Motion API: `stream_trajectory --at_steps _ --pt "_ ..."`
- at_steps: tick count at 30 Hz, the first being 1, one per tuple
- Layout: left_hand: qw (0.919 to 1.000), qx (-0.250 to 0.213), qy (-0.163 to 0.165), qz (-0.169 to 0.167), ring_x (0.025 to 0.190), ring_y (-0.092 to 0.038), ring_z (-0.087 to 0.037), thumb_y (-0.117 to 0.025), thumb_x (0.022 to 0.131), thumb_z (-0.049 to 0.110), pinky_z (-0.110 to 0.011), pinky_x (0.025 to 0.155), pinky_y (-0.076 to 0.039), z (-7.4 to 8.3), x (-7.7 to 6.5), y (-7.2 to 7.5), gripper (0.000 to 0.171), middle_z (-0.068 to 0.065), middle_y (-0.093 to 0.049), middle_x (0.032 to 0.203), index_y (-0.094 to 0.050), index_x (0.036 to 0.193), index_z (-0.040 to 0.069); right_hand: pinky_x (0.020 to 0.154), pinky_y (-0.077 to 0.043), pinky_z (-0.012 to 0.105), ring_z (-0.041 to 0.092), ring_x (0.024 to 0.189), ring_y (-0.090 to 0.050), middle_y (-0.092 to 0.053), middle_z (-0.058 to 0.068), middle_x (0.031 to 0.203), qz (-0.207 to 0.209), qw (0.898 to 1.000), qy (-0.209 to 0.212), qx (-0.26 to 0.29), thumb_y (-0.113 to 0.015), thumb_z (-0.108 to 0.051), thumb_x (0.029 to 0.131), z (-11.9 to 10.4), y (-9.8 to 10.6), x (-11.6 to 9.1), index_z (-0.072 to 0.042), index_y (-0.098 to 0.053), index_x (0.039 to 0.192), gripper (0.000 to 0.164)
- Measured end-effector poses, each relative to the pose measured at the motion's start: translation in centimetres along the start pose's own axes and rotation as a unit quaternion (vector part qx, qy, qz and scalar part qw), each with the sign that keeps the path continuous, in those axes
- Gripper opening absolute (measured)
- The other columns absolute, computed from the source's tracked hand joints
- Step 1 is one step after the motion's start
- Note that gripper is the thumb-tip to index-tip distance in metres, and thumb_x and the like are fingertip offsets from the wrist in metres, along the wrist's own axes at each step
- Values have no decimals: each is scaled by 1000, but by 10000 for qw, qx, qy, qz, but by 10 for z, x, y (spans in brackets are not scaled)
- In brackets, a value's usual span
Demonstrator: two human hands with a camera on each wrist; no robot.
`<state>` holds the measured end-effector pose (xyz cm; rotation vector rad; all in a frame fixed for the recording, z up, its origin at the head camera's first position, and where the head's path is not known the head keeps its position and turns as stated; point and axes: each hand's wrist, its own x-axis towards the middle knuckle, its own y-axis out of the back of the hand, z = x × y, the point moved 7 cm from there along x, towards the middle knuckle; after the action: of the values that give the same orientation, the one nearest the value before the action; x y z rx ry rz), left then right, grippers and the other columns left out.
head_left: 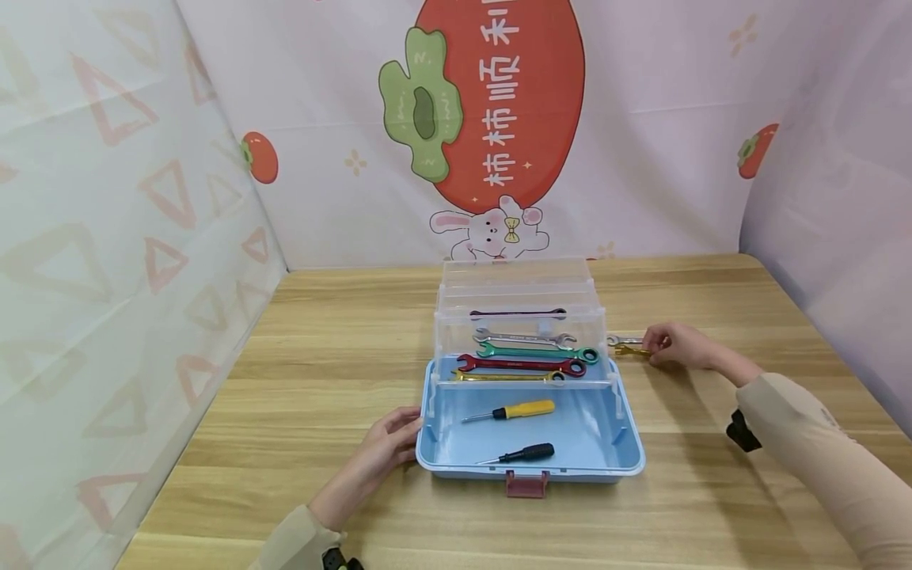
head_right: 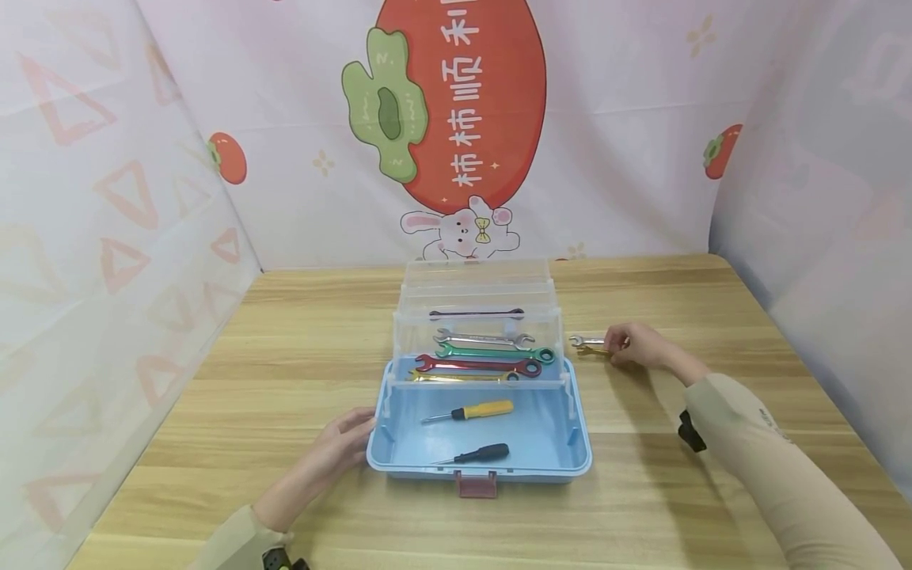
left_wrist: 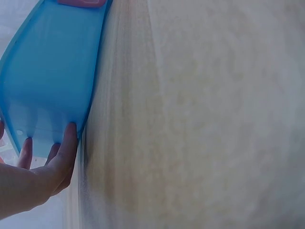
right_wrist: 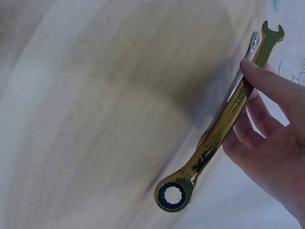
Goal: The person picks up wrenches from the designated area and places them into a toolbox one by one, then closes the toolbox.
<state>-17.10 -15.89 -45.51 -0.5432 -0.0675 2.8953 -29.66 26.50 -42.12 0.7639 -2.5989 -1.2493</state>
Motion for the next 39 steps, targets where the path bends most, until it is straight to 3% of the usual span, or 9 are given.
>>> stream_trajectory --at_steps 9,17,23,39 --pt "10000 -49 -39 -10 93 -56 -17 -55 87 23 -34 79 -47 -2 1 0 51 -13 -52 114 -38 123 -9 56 -43 25 5 61 -45 -50 0 64 203 9962 841 -126 -60 16 68 -21 16 2 1 -57 76 17" --pt "10000 -48 5 39 93 -56 -17 -56 87 24 -33 78 -48 -4 0 1 50 -11 -53 113 -40 123 -7 54 -42 24 9 61 -46 -51 3 67 -172 9995 228 -119 -60 11 73 -26 27 7 1 -58 81 13" --pt "10000 -65 -26 44 91 -56 -16 -55 87 23 -33 77 -48 -4 1 1 50 -11 -53 111 -40 122 -8 57 -45 26 10 61 -49 -51 3 65 -179 9991 337 -161 -62 8 75 -35 36 10 3 -59 83 10" --pt "10000 -25 -18 2 94 -56 -17 -56 87 25 -34 79 -48 -2 1 1 52 -12 -53 113 -39 123 -8 57 -44 25 16 67 -52 -51 4 68 35 9987 4 -505 -62 3 77 -62 64 21 3 -60 87 10"
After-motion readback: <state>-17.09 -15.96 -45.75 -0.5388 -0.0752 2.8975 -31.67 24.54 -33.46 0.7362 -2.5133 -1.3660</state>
